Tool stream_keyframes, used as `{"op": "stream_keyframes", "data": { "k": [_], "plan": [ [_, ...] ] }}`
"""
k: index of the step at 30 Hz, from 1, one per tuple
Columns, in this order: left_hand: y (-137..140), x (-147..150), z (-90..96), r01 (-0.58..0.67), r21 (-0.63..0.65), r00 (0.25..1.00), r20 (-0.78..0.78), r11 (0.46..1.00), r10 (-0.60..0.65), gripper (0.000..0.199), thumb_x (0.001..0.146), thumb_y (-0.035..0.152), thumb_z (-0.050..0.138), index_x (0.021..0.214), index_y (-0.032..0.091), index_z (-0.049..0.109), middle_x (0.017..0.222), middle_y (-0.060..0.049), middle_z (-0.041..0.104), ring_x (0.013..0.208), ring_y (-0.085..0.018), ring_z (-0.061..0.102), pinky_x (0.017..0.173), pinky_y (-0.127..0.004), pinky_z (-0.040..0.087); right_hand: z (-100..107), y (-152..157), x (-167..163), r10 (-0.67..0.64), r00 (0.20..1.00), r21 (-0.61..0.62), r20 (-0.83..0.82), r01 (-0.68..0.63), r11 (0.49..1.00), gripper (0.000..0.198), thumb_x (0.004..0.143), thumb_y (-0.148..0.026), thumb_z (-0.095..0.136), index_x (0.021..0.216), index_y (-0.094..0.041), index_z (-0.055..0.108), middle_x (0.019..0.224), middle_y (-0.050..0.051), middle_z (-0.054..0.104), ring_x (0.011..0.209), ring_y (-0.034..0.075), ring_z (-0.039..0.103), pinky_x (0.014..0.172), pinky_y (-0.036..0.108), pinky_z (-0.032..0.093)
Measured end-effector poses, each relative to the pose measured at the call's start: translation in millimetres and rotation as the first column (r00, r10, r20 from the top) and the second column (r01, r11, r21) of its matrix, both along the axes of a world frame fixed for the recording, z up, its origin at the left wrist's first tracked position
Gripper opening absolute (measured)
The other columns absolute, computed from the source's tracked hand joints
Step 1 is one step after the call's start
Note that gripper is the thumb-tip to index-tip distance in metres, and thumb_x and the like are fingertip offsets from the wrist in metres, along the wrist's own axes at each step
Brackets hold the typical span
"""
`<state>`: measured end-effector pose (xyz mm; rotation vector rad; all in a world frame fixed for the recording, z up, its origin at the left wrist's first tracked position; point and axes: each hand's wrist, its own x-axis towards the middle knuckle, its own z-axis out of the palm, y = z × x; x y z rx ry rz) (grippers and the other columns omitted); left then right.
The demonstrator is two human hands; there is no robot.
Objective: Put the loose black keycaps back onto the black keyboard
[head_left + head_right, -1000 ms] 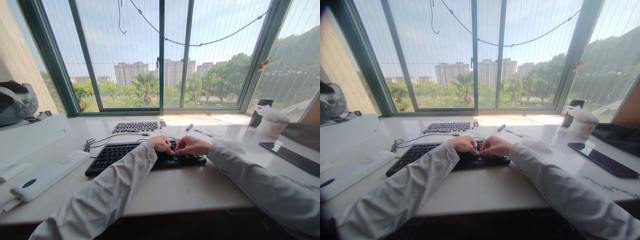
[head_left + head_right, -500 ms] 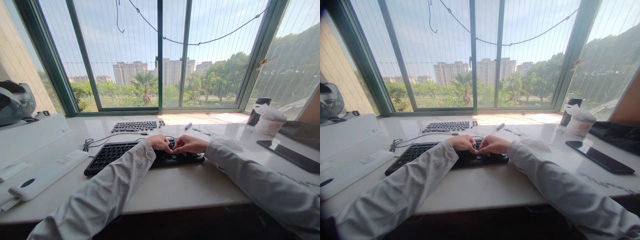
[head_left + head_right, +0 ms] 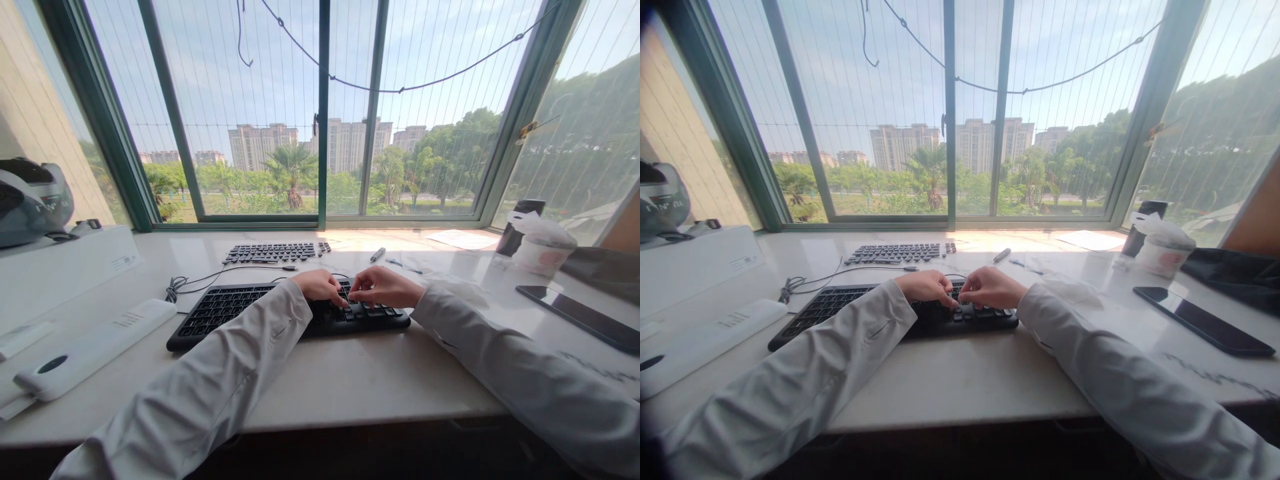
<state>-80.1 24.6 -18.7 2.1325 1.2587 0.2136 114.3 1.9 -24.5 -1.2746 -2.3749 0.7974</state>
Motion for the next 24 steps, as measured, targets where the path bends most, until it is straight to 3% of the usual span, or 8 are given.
{"op": "stream_keyframes", "data": {
  "k": [4, 10, 15, 19, 21, 24],
  "plan": [
    [8, -5, -2.9, -0.08, 0.078, 0.995, 0.062, 0.994, 0.076, 0.04, 0.057, 0.041, 0.072, 0.05, 0.019, 0.04, 0.049, 0.006, 0.029, 0.056, -0.011, 0.03, 0.055, -0.027, 0.02, 1, 2, 1, 0.006, 0.999, 0.161, -0.032, 0.0, 0.987, 0.047, 0.075, -0.058, 0.059, 0.087, -0.014, 0.07, 0.056, 0.0, 0.059, 0.051, 0.009, 0.048, 0.052, 0.023, 0.033],
    [15, -10, -9.4, -0.239, 0.194, 0.971, 0.066, 0.951, 0.23, 0.025, 0.057, 0.036, 0.073, 0.059, 0.017, 0.055, 0.056, 0.004, 0.049, 0.062, -0.013, 0.047, 0.058, -0.025, 0.031, -3, -2, -3, 0.133, 0.972, 0.378, 0.194, -0.199, 0.904, 0.038, 0.079, -0.055, 0.058, 0.08, -0.02, 0.074, 0.053, -0.005, 0.054, 0.052, 0.007, 0.041, 0.08, 0.03, 0.031],
    [15, -10, -8.6, -0.255, 0.231, 0.967, 0.058, 0.939, 0.249, 0.023, 0.058, 0.036, 0.072, 0.067, 0.017, 0.063, 0.064, 0.001, 0.058, 0.067, -0.014, 0.054, 0.059, -0.024, 0.037, 0, -8, -4, 0.213, 0.941, 0.324, 0.264, -0.294, 0.899, 0.041, 0.08, -0.058, 0.054, 0.083, -0.022, 0.074, 0.054, -0.003, 0.055, 0.059, 0.01, 0.044, 0.082, 0.032, 0.029],
    [13, -10, -6.8, -0.273, 0.26, 0.959, -0.007, 0.926, 0.284, 0.025, 0.061, 0.04, 0.071, 0.076, 0.02, 0.067, 0.076, -0.002, 0.066, 0.074, -0.017, 0.059, 0.063, -0.025, 0.041, -2, -6, -5, 0.143, 0.954, 0.388, 0.262, -0.24, 0.89, 0.04, 0.082, -0.057, 0.054, 0.083, -0.023, 0.074, 0.055, -0.003, 0.057, 0.058, 0.01, 0.043, 0.083, 0.032, 0.029],
    [11, -11, -5.7, -0.32, 0.328, 0.934, -0.051, 0.889, 0.355, 0.024, 0.061, 0.039, 0.071, 0.079, 0.023, 0.069, 0.085, -0.002, 0.068, 0.082, -0.02, 0.061, 0.069, -0.027, 0.044, -3, -4, -5, 0.117, 0.961, 0.411, 0.249, -0.215, 0.886, 0.041, 0.082, -0.057, 0.053, 0.081, -0.022, 0.074, 0.053, -0.003, 0.056, 0.054, 0.008, 0.041, 0.083, 0.033, 0.029],
    [8, -16, -3.5, -0.365, 0.51, 0.871, -0.108, 0.779, 0.479, 0.016, 0.064, 0.031, 0.067, 0.079, 0.026, 0.07, 0.092, -0.004, 0.069, 0.091, -0.024, 0.062, 0.077, -0.032, 0.046, -1, -2, -1, 0.164, 0.957, 0.355, 0.238, -0.243, 0.903, 0.044, 0.08, -0.059, 0.054, 0.083, -0.02, 0.074, 0.053, -0.003, 0.055, 0.054, 0.009, 0.041, 0.075, 0.029, 0.033]
  ]
}}
